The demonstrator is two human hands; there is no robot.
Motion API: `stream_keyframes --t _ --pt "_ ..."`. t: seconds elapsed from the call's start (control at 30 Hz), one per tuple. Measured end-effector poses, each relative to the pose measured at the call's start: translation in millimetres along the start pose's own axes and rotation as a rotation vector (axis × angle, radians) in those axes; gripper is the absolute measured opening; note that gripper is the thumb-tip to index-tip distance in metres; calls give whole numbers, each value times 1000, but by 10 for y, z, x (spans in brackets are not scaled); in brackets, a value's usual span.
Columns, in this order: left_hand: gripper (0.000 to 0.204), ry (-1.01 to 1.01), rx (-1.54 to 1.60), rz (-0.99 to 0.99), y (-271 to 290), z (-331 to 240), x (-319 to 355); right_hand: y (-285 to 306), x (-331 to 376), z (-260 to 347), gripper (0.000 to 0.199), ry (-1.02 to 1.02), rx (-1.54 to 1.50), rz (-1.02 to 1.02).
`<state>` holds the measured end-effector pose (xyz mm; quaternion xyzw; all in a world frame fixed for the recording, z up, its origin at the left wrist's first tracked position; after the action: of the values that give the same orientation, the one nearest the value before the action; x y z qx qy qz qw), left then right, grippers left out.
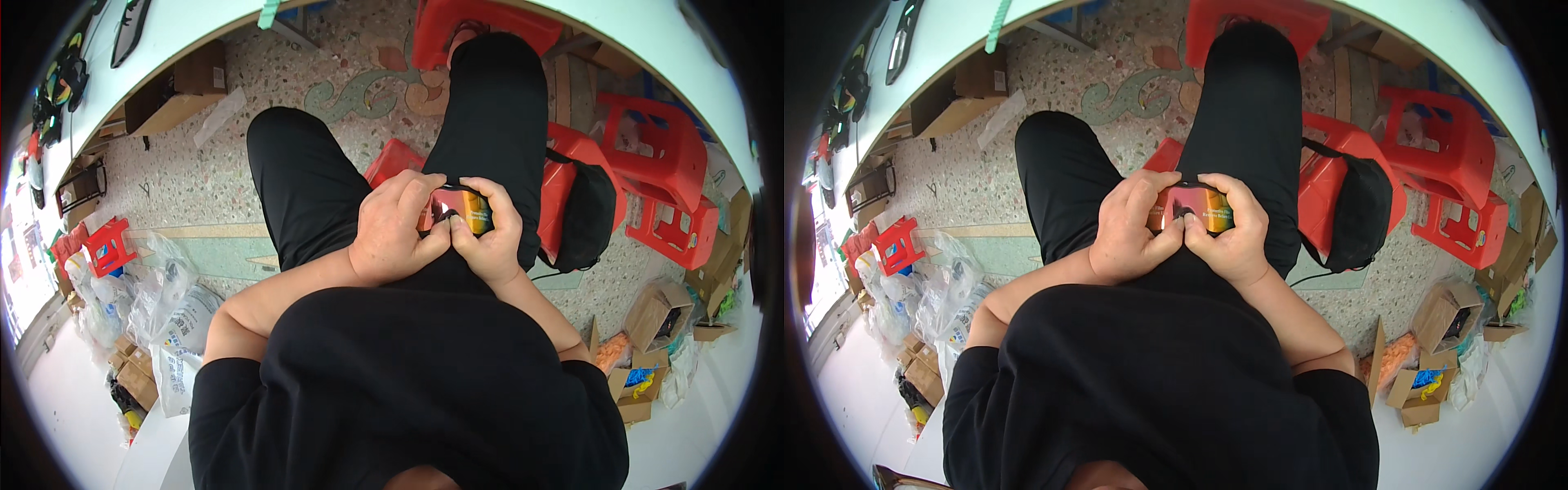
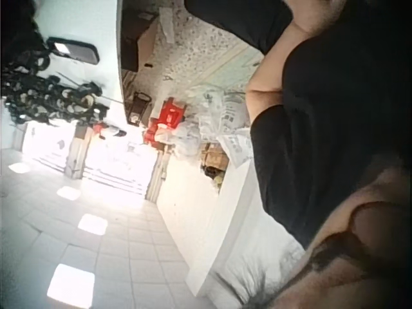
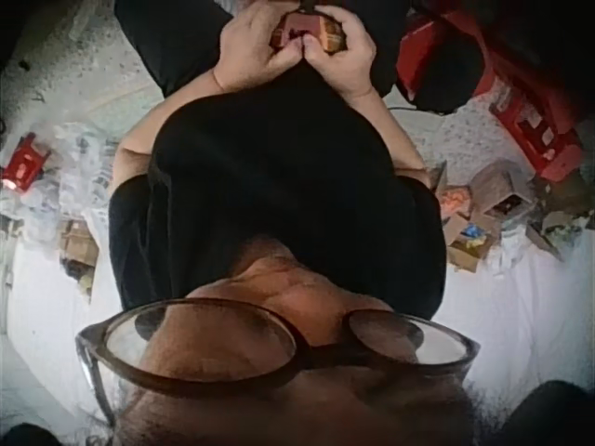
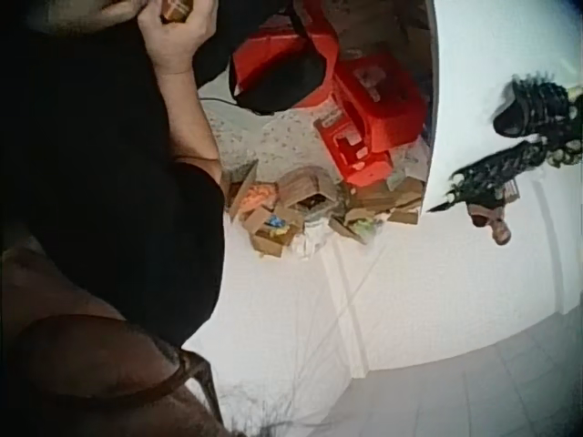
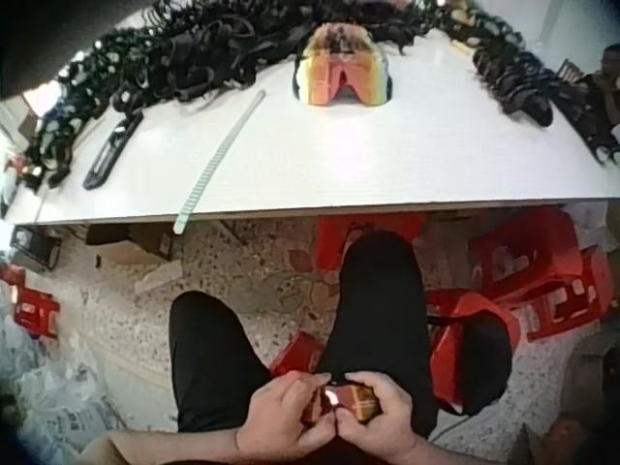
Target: Assembling goggle straps to frames by hand in a factory or workshop setting.
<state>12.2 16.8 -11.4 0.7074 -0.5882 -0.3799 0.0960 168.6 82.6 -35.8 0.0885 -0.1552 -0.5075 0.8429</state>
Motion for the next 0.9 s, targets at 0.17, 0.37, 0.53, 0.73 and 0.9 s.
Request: stream_keyframes --t 0.17,0.37,0.53,0.73,0.9 --pt "43 242 167 45 41 138 73 122 27 25 62 14 104 78" --pt "34 653 506 -75 43 341 352 340 181 229 52 193 459 43" --pt "34 503 628 49 133 169 275 709 23 179 42 326 587 13" --pt "33 567 780 -41 179 179 314 1742 -689 511 36 512 447 -610" --pt "33 598 739 0 166 205 290 2770 -1599 630 29 276 482 -1060"
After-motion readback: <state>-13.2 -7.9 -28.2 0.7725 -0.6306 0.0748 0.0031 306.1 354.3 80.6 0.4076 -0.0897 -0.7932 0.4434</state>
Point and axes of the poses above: each hand's wrist, its own x-axis away from the middle knuckle, its own y-axis out of the back of the hand, z = x × y, the point moved 1 cm from there along -x, towards the middle knuckle, and after that the axes turned 15 degrees about -y, right-handed, at the moved point
